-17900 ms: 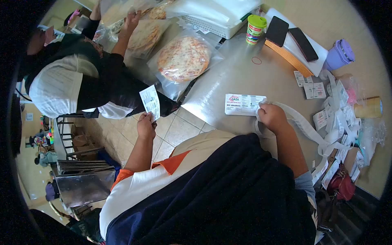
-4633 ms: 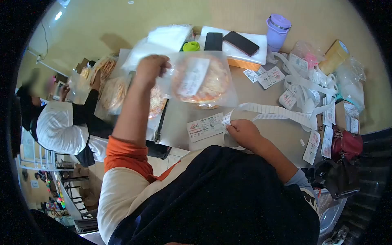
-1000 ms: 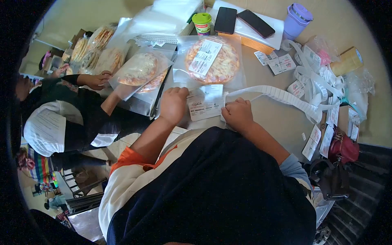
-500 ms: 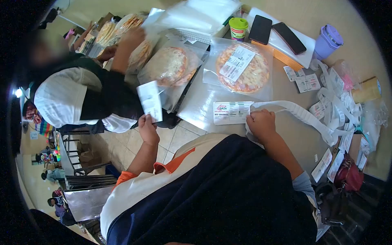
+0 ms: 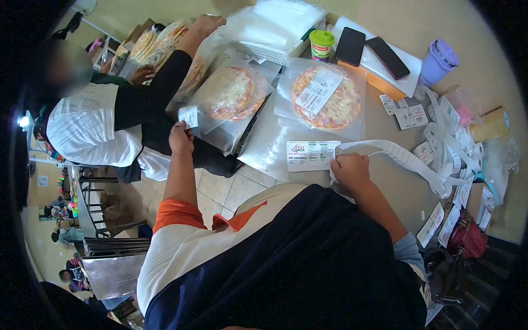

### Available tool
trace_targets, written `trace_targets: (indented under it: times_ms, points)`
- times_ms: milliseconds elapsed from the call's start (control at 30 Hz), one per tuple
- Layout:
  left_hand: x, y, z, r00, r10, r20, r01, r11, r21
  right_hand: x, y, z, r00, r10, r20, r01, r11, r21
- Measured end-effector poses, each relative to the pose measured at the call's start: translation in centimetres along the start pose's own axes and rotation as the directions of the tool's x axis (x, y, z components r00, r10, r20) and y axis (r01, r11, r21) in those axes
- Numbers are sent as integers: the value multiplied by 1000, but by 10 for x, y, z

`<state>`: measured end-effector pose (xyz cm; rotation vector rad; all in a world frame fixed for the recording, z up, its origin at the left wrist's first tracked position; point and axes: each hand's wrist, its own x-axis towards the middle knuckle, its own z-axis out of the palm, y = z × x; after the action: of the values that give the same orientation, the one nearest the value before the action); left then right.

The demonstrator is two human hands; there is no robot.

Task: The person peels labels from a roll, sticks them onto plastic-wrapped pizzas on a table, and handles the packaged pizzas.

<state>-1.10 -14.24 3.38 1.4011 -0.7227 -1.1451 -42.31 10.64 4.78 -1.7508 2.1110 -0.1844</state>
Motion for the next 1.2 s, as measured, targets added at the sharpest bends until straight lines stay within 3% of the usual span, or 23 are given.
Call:
trace_targets:
  times_ms: [100,200,233,267,333,433,533,700,833,933,1033,1100,1167,1200]
  points:
    - [0,7,7,965,256,56,-251,964,-93,-3,0,-2,1000,22,10,-22,999,35]
    - [-12,1,4,984,130,126,-95,963,-252,-5,3,3,999,12,-48,-8,997,79]
    - [-6,-11,-8,989,-5,145,40,970,-238,-6,4,5,997,4,-78,3,996,93]
    - [1,-22,-17,984,-154,86,159,985,-62,-6,4,4,998,9,-68,-3,996,85]
    - [4,-31,-27,946,-306,107,288,945,155,-5,2,1,999,17,-46,-13,997,70]
    - [5,-30,-29,969,-245,31,209,881,425,-4,0,-2,999,25,-30,-22,997,78]
    - [16,-20,-20,966,-202,162,160,957,241,-2,3,2,998,14,-54,-11,998,64]
    - [33,0,21,966,-205,157,178,969,171,-1,0,-1,999,23,-25,-22,998,60]
    - [31,10,59,911,-388,140,396,918,-30,-3,-1,-4,1000,24,-8,-23,998,60]
    - [31,16,65,866,-428,260,309,866,394,-4,-1,-3,1000,16,-15,-15,999,39]
    - [49,11,45,874,-408,264,257,849,462,-4,-2,-7,999,35,29,-37,998,60]
    - [89,-20,26,919,-320,231,313,948,67,-4,-1,-6,1000,29,8,-29,998,56]
    - [88,-21,29,962,-185,200,200,978,-57,-5,0,-4,1000,23,-3,-22,998,54]
    - [63,-5,41,974,-86,209,83,996,25,-5,0,-4,1000,21,-4,-21,998,54]
